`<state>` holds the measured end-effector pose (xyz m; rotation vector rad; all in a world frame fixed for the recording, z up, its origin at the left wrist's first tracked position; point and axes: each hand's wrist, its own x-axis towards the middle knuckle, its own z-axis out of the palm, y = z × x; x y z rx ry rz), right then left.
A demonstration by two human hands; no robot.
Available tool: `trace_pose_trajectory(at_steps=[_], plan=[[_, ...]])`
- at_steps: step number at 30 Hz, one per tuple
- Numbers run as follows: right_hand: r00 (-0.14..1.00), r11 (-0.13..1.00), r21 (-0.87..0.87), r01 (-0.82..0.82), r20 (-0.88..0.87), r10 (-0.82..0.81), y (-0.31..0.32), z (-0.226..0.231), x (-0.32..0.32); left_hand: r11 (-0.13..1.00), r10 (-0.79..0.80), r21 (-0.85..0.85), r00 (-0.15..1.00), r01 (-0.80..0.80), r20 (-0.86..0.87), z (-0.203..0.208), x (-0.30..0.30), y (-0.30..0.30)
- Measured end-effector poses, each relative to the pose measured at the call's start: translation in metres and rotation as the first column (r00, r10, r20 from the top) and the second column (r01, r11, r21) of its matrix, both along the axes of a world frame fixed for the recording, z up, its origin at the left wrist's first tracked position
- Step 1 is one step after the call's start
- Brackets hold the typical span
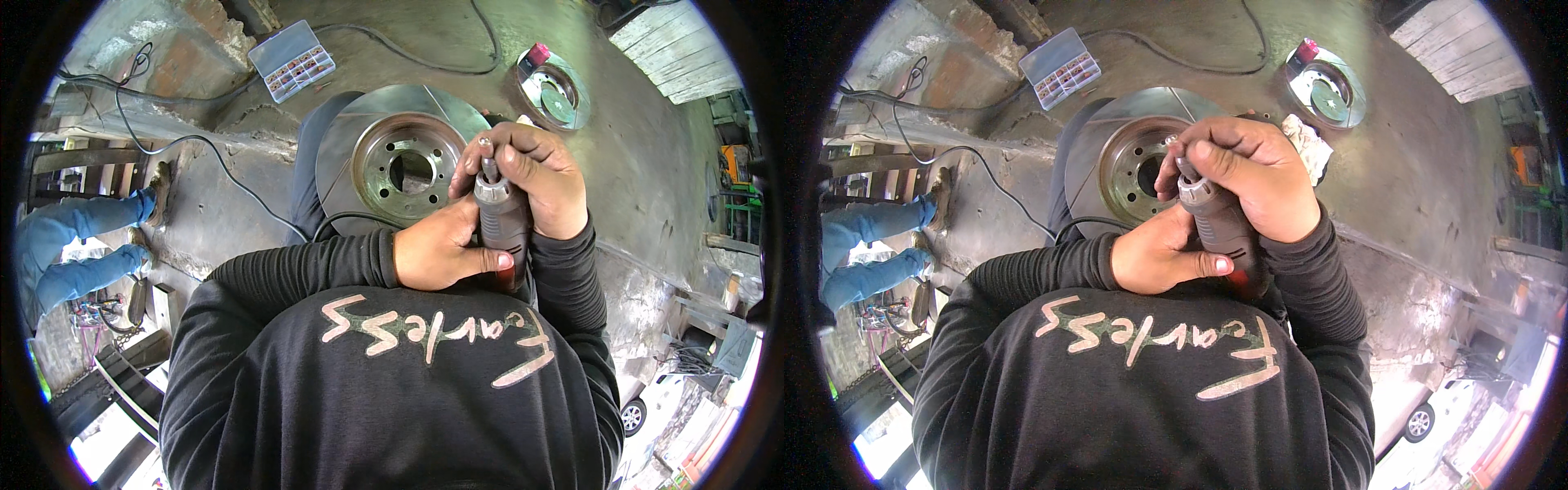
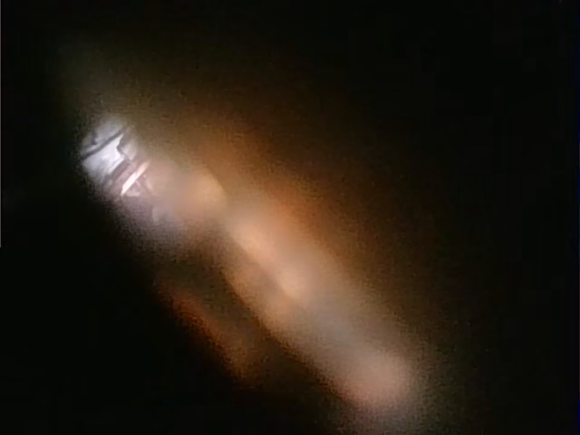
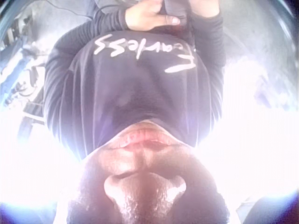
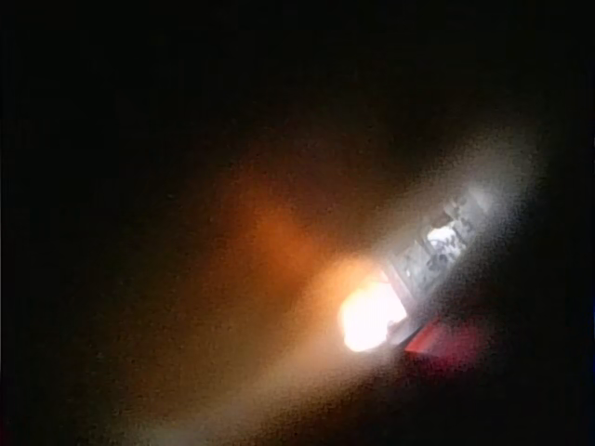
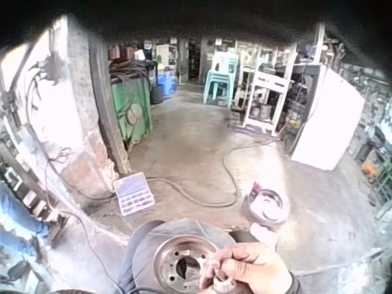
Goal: The person sits on the floor and cleans a brake disc by hand with a cloth, then uses a rotary tool to grind the surface and center hub. The person wipes the disc again and continues grinding different areas of the disc.
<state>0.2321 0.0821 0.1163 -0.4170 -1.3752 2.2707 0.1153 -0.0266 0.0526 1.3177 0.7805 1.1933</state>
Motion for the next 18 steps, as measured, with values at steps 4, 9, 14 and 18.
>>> trace_pose_trajectory(at_steps=[4, 9, 14, 18], plan=[[1.000, 1.000, -0.006, 0.001, 0.024, -0.001, -0.002, 0.012, -0.003, 0.999, -0.032, -0.017, 0.999, 0.032, -0.008, 0.003, -0.002, 0.000], [0.995, 0.982, 0.191, 0.016, 0.098, -0.036, -0.002, 0.002, -0.004, 0.999, -0.043, 0.013, 0.998, 0.044, -0.043, 0.000, -0.003, 0.001], [1.000, 0.999, -0.036, -0.010, 0.004, 0.010, 0.000, 0.010, 0.000, 0.998, -0.069, -0.006, 0.995, 0.069, -0.065, 0.007, -0.005, 0.002], [1.000, 0.981, 0.196, -0.003, 0.004, 0.002, -0.001, -0.001, -0.004, 0.992, -0.100, -0.085, 0.995, 0.099, -0.018, 0.012, -0.007, 0.001]])
